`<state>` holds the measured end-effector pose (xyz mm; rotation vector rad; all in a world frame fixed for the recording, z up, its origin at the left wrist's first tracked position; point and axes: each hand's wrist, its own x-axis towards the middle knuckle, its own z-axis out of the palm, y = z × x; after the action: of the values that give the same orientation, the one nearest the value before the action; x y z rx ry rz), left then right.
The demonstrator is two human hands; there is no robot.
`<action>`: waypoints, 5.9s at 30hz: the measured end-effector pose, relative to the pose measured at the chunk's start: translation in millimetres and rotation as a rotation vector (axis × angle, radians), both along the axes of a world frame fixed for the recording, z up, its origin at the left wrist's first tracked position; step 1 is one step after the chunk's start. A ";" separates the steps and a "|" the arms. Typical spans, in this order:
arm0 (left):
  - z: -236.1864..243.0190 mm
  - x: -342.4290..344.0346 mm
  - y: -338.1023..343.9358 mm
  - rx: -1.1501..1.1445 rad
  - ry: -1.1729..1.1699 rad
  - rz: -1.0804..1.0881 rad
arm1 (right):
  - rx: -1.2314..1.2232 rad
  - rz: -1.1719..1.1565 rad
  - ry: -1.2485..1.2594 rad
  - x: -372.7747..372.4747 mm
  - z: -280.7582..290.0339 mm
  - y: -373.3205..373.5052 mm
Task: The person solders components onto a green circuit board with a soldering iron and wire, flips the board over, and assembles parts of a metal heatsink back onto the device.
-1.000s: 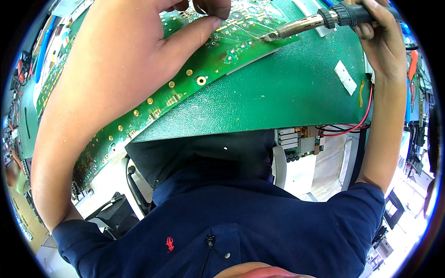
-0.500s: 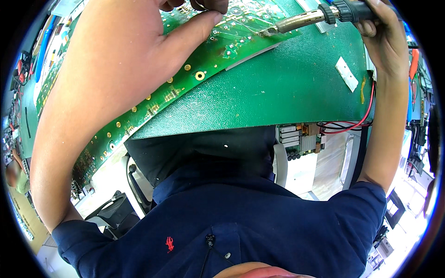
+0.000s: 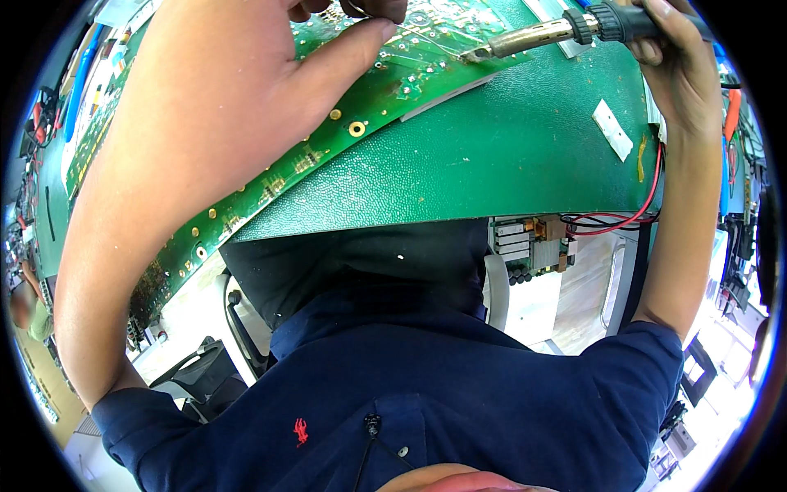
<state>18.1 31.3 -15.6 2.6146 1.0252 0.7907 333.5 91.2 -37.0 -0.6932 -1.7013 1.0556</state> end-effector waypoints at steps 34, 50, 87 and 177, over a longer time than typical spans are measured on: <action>0.8 0.0 0.6 0.024 0.010 -0.028 | 0.005 0.007 -0.040 6.9 3.5 3.5; 1.9 -1.1 -0.7 0.033 0.021 -0.029 | 0.153 -0.101 -0.178 -2.8 17.4 -10.4; 4.8 1.7 4.9 -0.051 0.078 -0.010 | -0.139 -0.118 -0.047 12.4 4.5 6.2; -10.0 -4.7 8.8 -0.119 -0.071 -0.023 | 0.081 -0.093 -0.198 5.0 25.7 -13.9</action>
<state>13.4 40.1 -25.6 2.4757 0.9895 0.7860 338.5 77.3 -11.2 -0.8384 -1.8511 0.8716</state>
